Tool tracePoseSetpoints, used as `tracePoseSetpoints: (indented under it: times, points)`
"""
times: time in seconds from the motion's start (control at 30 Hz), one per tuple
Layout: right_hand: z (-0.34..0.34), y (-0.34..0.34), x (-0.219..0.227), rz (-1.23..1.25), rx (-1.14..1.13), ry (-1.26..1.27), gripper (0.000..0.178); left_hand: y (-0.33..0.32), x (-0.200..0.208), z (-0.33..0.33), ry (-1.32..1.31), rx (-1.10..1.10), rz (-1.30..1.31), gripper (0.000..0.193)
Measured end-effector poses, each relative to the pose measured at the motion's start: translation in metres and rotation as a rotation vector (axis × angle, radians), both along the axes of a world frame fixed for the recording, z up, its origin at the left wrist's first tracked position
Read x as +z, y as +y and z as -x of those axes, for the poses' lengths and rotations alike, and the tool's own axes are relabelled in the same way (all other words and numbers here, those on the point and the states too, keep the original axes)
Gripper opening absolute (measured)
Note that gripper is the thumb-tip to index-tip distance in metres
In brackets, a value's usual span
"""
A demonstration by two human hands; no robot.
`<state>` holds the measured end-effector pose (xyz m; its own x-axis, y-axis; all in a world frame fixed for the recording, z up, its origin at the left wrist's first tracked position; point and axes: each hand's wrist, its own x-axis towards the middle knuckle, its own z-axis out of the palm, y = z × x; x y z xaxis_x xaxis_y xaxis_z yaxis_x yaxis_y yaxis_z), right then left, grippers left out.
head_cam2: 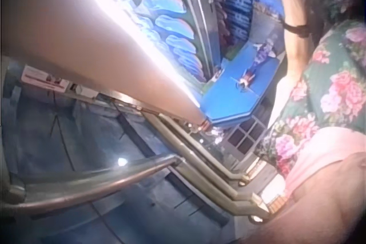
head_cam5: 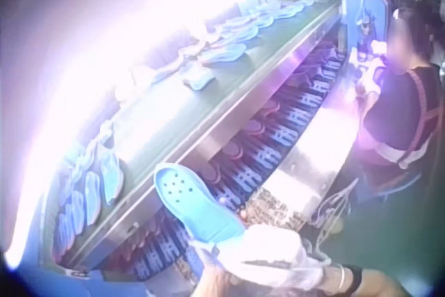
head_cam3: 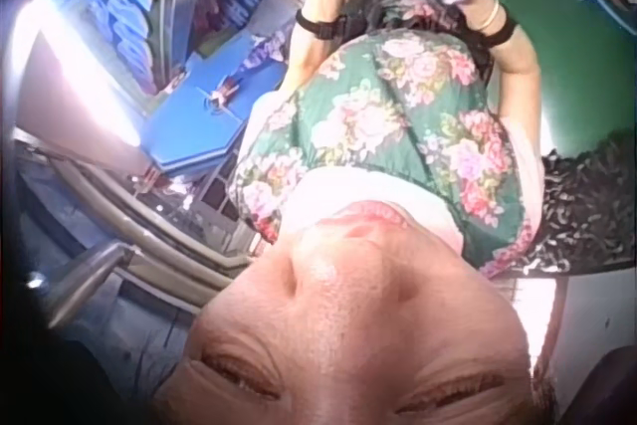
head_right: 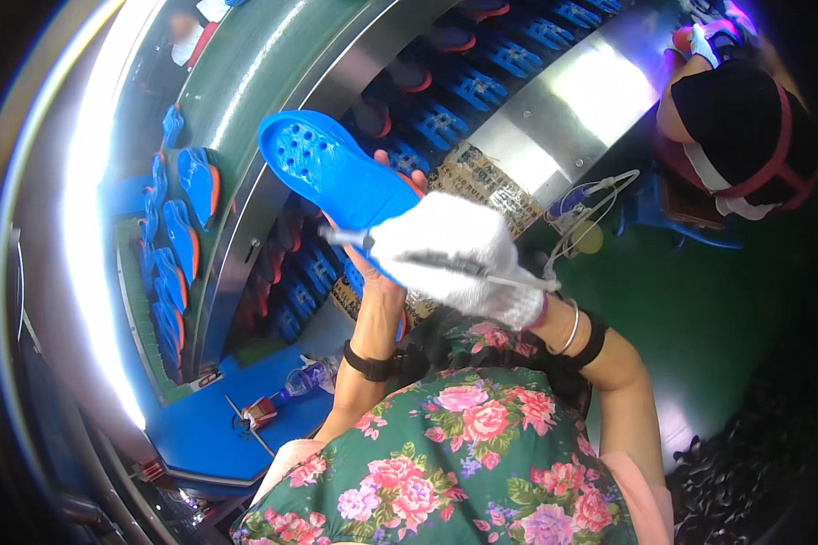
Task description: Applying adhesive with a brush to the underside of blue shoe soles at a factory workstation.
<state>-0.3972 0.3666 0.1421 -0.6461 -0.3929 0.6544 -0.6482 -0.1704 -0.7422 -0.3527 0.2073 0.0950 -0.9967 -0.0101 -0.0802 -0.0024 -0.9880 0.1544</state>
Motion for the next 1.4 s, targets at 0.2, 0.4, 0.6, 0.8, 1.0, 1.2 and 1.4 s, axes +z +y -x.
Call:
tracePoseSetpoints:
  times: [0.2, 0.4, 0.6, 0.8, 1.0, 1.2, 1.4]
  points:
    - [-0.003, -0.004, -0.003, -0.035, 0.174, 0.19, 0.028, -0.015, 0.006, 0.012, 0.173, -0.15, -0.038, 0.096]
    - [0.0, -0.004, -0.002, -0.054, 0.054, -0.1, 0.025, -0.024, 0.003, 0.006, -0.033, 0.076, 0.018, 0.1]
    - [0.0, 0.0, -0.007, -0.018, 0.347, -0.017, 0.021, -0.046, -0.003, 0.006, 0.071, -0.205, 0.12, 0.118]
    - [-0.011, 0.002, -0.007, -0.141, 0.212, 0.12, 0.025, -0.051, -0.012, -0.004, -0.017, -0.178, 0.1, 0.115]
    - [-0.019, 0.012, -0.007, -0.072, 0.416, -0.383, 0.016, -0.06, -0.011, -0.004, 0.088, -0.345, 0.09, 0.114]
    - [-0.021, 0.011, -0.017, -0.174, 0.233, 0.098, 0.026, -0.069, 0.002, -0.002, 0.04, -0.454, 0.033, 0.105]
    - [-0.039, 0.022, -0.009, -0.167, 0.381, 0.065, 0.024, -0.077, 0.004, -0.002, 0.103, -0.58, 0.227, 0.098]
